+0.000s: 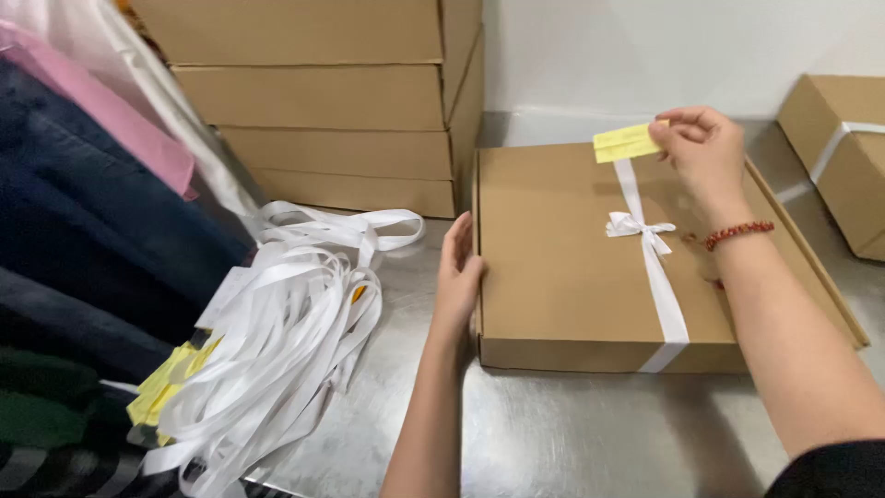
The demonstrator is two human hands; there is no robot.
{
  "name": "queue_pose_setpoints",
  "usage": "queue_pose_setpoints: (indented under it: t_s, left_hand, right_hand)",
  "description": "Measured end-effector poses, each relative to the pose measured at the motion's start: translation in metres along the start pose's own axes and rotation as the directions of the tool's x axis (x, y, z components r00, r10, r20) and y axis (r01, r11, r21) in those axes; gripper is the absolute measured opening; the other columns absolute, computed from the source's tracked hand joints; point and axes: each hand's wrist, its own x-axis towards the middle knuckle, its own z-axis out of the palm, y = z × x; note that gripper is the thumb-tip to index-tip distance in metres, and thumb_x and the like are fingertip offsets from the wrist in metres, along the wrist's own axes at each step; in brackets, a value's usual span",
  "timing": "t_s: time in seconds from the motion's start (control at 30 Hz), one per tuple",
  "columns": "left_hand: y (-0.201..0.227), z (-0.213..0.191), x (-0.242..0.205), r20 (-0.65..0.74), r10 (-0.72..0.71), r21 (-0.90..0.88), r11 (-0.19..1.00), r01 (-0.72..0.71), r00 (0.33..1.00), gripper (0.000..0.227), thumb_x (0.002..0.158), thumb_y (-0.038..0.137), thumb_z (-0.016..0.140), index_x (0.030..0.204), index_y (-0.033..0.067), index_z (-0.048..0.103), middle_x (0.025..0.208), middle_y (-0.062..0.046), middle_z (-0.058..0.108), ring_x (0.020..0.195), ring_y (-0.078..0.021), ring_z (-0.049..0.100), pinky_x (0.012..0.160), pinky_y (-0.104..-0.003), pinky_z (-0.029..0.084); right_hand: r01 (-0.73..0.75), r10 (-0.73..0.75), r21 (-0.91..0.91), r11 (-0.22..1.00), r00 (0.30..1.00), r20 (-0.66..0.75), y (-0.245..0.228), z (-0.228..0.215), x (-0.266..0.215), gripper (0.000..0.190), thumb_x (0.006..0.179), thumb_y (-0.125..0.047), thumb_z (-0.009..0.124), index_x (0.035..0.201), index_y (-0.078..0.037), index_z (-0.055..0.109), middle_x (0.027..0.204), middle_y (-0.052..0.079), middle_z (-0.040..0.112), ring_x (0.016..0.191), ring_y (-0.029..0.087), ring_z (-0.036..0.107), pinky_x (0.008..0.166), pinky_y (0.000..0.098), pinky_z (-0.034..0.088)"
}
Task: Unpacking a garment from a shipping box and plastic sleeve to hang it on a clothing rack.
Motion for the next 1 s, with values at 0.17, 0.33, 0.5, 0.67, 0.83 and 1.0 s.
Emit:
queue_pose_setpoints:
  t_s: [0.17, 0.33, 0.5, 0.67, 0.83, 1.0]
  left_hand:
    - [0.057, 0.012, -0.021, -0.058, 0.219, 0.161, 0.965, -0.207, 0.974, 0.067, 0.091, 0.004, 0.055, 0.156, 0.0082, 0.043, 0.148, -0.016, 0.060, 0.136, -0.0262, 0.056, 0.107, -0.039, 0.049]
    - [0.077, -0.003, -0.056, -0.257, 0.252, 0.171, 0.962, -0.213, 0.933, 0.043, 0.097, 0.008, 0.070, 0.140, 0.0083, 0.065, 0.089, -0.005, 0.073, 0.073, -0.0090, 0.061, 0.062, -0.021, 0.046]
    - [0.111, -0.072, -0.095, -0.296, 0.138, 0.210, 0.975, -0.076, 0.945, 0.027, 0.095, 0.016, 0.073, 0.121, 0.0088, 0.077, 0.097, -0.006, 0.078, 0.076, -0.0103, 0.064, 0.059, -0.023, 0.054]
    - [0.164, -0.175, -0.143, -0.347, 0.162, 0.442, 0.897, 0.009, 0.924, 0.016, 0.090, 0.010, 0.078, 0.105, 0.0053, 0.081, 0.083, -0.004, 0.076, 0.066, -0.0082, 0.063, 0.052, -0.022, 0.053]
    - [0.226, -0.282, -0.177, -0.483, 0.320, 0.622, 0.781, 0.062, 0.815, 0.014, 0.089, 0.013, 0.080, 0.102, 0.0068, 0.083, 0.085, -0.002, 0.081, 0.071, -0.0072, 0.072, 0.058, -0.021, 0.056]
    - [0.211, -0.407, -0.180, -0.702, 0.418, 0.651, 0.705, 0.281, 0.576, 0.017, 0.087, 0.034, 0.084, 0.104, 0.0292, 0.084, 0.086, 0.001, 0.082, 0.077, -0.0173, 0.076, 0.070, -0.035, 0.066]
  right_hand:
    - [0.013, -0.057, 0.117, 0.993, 0.921, 0.386, -0.089, 0.070, -0.072, 0.017, 0.099, -0.001, 0.073, 0.116, 0.001, 0.072, 0.098, 0.013, 0.077, 0.070, 0.013, 0.066, 0.059, 0.0197, 0.051]
    - [-0.043, -0.041, 0.122, 0.992, 0.791, 0.611, -0.131, 0.135, -0.149, 0.018, 0.096, 0.000, 0.072, 0.114, 0.003, 0.076, 0.097, 0.011, 0.077, 0.081, 0.014, 0.069, 0.069, 0.0249, 0.057]
    - [-0.016, -0.113, 0.196, 0.980, 0.772, 0.626, -0.140, 0.195, -0.195, 0.022, 0.103, -0.001, 0.065, 0.125, -0.001, 0.070, 0.103, 0.008, 0.074, 0.079, 0.012, 0.066, 0.064, 0.0225, 0.047]
    - [-0.119, -0.135, 0.298, 0.947, 0.693, 0.709, -0.159, 0.257, -0.238, 0.030, 0.106, -0.002, 0.063, 0.135, 0.000, 0.063, 0.110, 0.013, 0.072, 0.080, 0.015, 0.066, 0.066, 0.0231, 0.049]
    - [-0.154, -0.182, 0.333, 0.930, 0.594, 0.784, -0.140, 0.308, -0.284, 0.044, 0.102, -0.005, 0.061, 0.145, -0.004, 0.053, 0.127, 0.013, 0.071, 0.081, 0.019, 0.068, 0.065, 0.0253, 0.050]
    - [-0.041, -0.176, 0.292, 0.955, 0.715, 0.676, -0.097, 0.330, -0.316, 0.033, 0.105, -0.002, 0.066, 0.138, -0.003, 0.065, 0.105, 0.016, 0.068, 0.057, 0.018, 0.063, 0.046, 0.0254, 0.047]
